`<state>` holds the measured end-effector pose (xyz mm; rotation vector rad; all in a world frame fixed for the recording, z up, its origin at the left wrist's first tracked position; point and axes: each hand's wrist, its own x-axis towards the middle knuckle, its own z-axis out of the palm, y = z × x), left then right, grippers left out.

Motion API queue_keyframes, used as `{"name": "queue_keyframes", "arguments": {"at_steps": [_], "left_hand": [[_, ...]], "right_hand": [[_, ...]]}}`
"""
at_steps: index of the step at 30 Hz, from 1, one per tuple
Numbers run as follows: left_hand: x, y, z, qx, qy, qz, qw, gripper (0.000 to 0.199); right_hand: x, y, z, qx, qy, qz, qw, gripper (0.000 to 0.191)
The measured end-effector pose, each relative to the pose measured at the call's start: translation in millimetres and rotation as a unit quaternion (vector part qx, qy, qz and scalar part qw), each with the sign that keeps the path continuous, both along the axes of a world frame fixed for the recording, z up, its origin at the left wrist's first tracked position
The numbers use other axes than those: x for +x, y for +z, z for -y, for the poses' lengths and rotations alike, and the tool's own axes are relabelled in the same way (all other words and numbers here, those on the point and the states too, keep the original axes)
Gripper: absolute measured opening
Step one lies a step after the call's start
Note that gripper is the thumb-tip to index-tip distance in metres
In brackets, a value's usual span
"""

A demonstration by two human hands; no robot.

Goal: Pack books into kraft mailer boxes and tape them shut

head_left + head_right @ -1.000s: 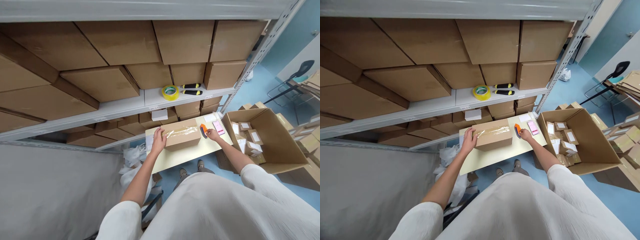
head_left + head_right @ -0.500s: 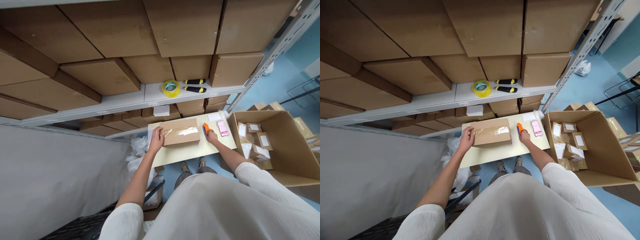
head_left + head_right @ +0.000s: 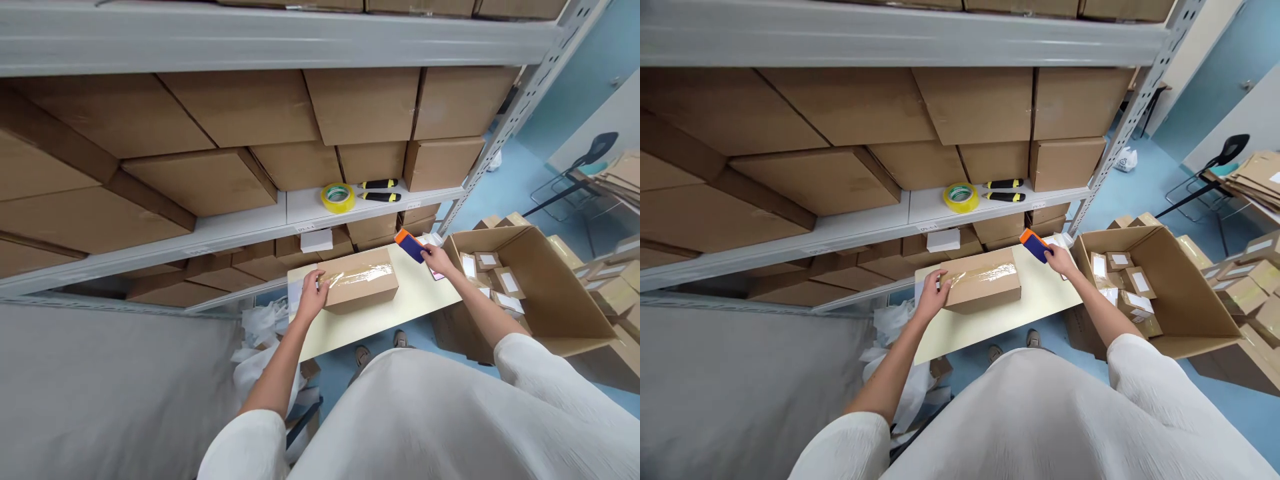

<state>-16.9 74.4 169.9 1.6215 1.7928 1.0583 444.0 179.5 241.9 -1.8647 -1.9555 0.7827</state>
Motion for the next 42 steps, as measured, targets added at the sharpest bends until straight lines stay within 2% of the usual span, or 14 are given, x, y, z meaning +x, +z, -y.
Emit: {"name": "queue_keyframes", "arguments": {"at_steps": [3, 5, 7, 9, 11, 13, 18, 24, 29, 35, 38, 42], "left_hand": [[1, -2.8, -2, 0.006, 0.002, 0.014, 1.000, 0.038], [2, -4.0, -3, 0.009, 0.003, 0.022, 1.000, 0.037], [4, -4.7, -3, 0.011, 0.003, 0.027, 1.000, 0.036], [6, -4.9, -2, 0.016, 0.000, 0.030, 0.999, 0.036], [7, -4.6, -2, 0.022, -0.005, 0.031, 0.999, 0.035], [9, -3.9, -2, 0.024, -0.011, 0.037, 0.999, 0.034], [11, -1.0, -1, 0.016, -0.009, 0.068, 0.998, 0.034], [10, 9.8, 3, 0.014, -0.018, 0.098, 0.995, 0.030], [8, 33.1, 3, 0.032, 0.046, 0.120, 0.991, 0.025], [14, 59.6, -2, -0.082, 0.054, 0.322, 0.942, 0.046], [17, 66.9, -1, -0.111, 0.046, 0.352, 0.928, 0.058], [20, 71.8, 0, -0.126, 0.035, 0.367, 0.921, 0.064]], "right_hand": [[-14, 42.3, -11, 0.036, 0.046, -0.093, 0.994, 0.030], [-34, 63.8, -15, 0.026, 0.075, -0.147, 0.986, 0.029], [-60, 77.6, -15, -0.010, 0.104, -0.193, 0.976, 0.032], [-88, 84.0, -13, -0.060, 0.141, -0.220, 0.964, 0.040], [-114, 84.3, -8, -0.105, 0.194, -0.218, 0.951, 0.053], [-135, 80.4, -3, -0.116, 0.239, -0.184, 0.946, 0.064], [-165, 66.0, 4, -0.032, 0.264, -0.024, 0.964, 0.053], [-166, 62.7, -2, -0.011, 0.304, 0.008, 0.953, 0.048], [-165, 61.4, -2, -0.002, 0.327, 0.008, 0.945, 0.049], [-164, 55.5, -3, 0.014, 0.324, -0.001, 0.946, 0.053], [-164, 55.3, -2, 0.018, 0.327, -0.004, 0.945, 0.052], [-165, 56.4, -1, 0.027, 0.337, 0.001, 0.941, 0.049]]}}
